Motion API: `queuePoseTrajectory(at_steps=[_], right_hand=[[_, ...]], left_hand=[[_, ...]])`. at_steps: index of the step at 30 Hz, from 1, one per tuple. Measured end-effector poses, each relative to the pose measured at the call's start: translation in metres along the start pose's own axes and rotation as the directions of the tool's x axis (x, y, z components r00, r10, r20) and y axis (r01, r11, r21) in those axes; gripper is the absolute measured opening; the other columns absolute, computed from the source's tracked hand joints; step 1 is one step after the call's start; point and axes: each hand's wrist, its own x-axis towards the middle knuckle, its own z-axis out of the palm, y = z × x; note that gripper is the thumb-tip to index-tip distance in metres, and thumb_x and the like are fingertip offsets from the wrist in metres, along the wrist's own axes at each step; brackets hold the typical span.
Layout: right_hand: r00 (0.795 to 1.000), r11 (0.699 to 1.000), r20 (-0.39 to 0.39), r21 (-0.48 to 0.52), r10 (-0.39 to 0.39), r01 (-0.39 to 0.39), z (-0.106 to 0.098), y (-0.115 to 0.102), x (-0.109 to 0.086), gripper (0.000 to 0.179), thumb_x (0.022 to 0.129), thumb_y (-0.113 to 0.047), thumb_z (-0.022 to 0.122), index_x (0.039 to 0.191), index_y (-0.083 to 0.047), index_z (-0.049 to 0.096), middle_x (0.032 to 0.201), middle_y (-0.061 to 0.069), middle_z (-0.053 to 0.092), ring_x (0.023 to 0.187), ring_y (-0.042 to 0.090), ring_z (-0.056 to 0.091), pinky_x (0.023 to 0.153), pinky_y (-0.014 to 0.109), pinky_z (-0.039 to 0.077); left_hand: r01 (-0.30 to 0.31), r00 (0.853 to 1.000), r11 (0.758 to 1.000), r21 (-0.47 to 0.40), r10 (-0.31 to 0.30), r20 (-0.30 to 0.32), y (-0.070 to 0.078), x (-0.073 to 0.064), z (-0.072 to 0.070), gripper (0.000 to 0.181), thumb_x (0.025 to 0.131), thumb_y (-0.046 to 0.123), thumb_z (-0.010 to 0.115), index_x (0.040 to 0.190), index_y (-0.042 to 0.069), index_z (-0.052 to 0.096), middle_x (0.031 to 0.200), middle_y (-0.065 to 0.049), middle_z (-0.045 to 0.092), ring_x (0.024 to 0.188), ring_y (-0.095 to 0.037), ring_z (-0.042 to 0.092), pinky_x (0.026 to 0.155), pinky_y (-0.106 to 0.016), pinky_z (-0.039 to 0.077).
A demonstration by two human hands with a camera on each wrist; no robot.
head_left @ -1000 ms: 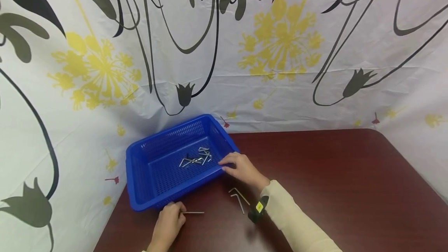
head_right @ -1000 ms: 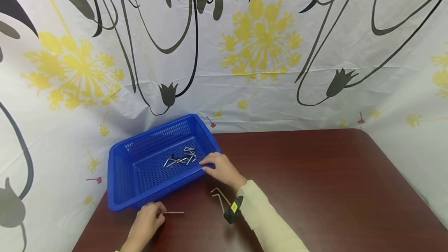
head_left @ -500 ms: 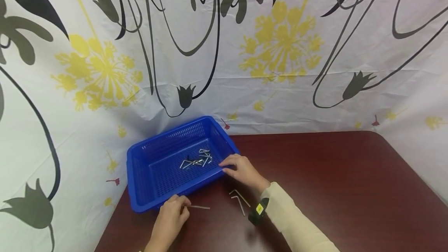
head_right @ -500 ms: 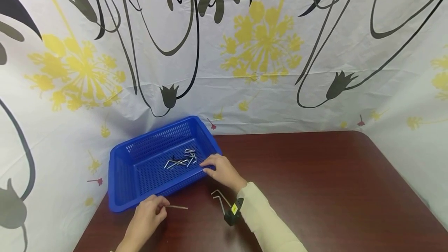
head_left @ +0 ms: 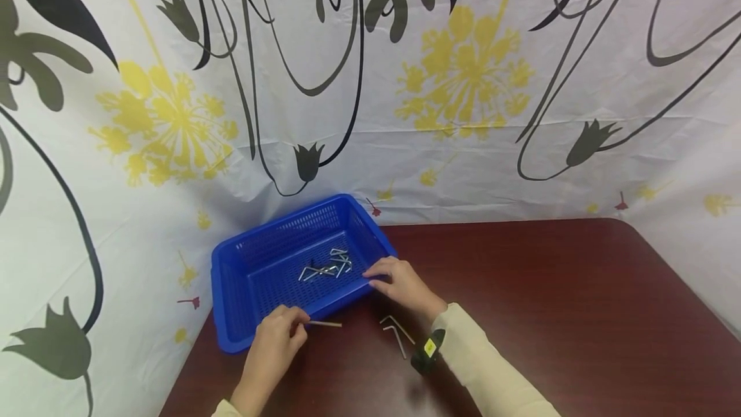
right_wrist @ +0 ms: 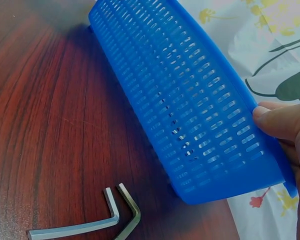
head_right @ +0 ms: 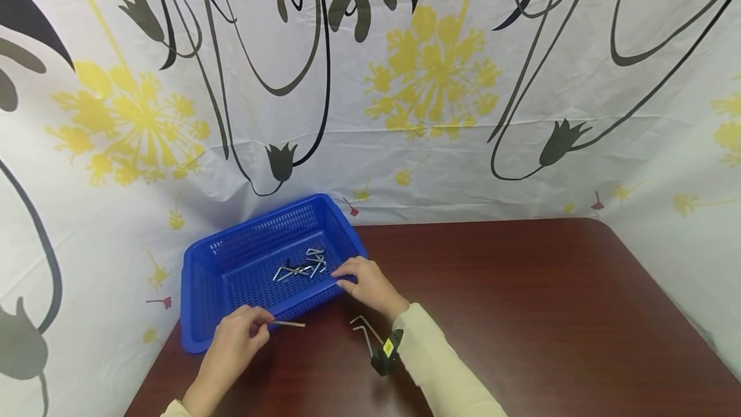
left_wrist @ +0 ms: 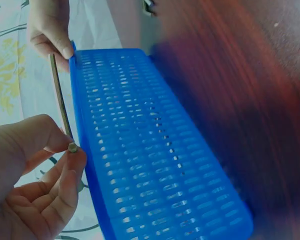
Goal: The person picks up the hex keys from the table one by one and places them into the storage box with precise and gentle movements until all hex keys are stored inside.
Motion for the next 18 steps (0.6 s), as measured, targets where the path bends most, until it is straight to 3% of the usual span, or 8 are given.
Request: queuePoseTrajectory(at_steps=[5, 12, 18], right_hand=[[1.000, 1.000, -0.009, -0.005, -0.013, 0.012, 0.000, 0.000, 0.000, 0.014, 0.080, -0.007, 0.069, 0.094, -0.008, 0.072, 0.092, 0.001, 0.067, 0.095, 0.017, 0.058, 0.085, 0.034, 0.045], [1.000, 1.000, -0.003, 0.005, -0.006, 0.006, -0.001, -0.002, 0.000, 0.015, 0.081, -0.007, 0.068, 0.095, -0.005, 0.072, 0.093, 0.002, 0.067, 0.095, 0.018, 0.058, 0.086, 0.035, 0.045], [1.000, 1.000, 0.004, 0.005, -0.003, 0.003, -0.001, -0.001, -0.001, 0.015, 0.081, -0.007, 0.068, 0.095, -0.005, 0.072, 0.093, 0.002, 0.067, 0.095, 0.017, 0.058, 0.086, 0.034, 0.045]], left_hand=[[-0.011, 1.000, 1.000, -0.007, 0.010, -0.010, -0.003, 0.006, -0.004, 0.020, 0.062, -0.006, 0.067, 0.073, 0.011, 0.065, 0.066, 0.003, 0.054, 0.059, -0.009, 0.047, 0.051, -0.027, 0.041], [0.026, 0.999, 1.000, 0.006, -0.026, 0.022, -0.006, 0.016, -0.008, 0.019, 0.064, -0.006, 0.068, 0.073, 0.011, 0.065, 0.067, 0.004, 0.054, 0.059, -0.009, 0.049, 0.052, -0.028, 0.042], [0.011, 1.000, 1.000, 0.016, -0.011, 0.022, -0.011, 0.025, -0.011, 0.018, 0.065, -0.007, 0.067, 0.073, 0.009, 0.065, 0.065, 0.003, 0.052, 0.058, -0.009, 0.046, 0.051, -0.027, 0.041]])
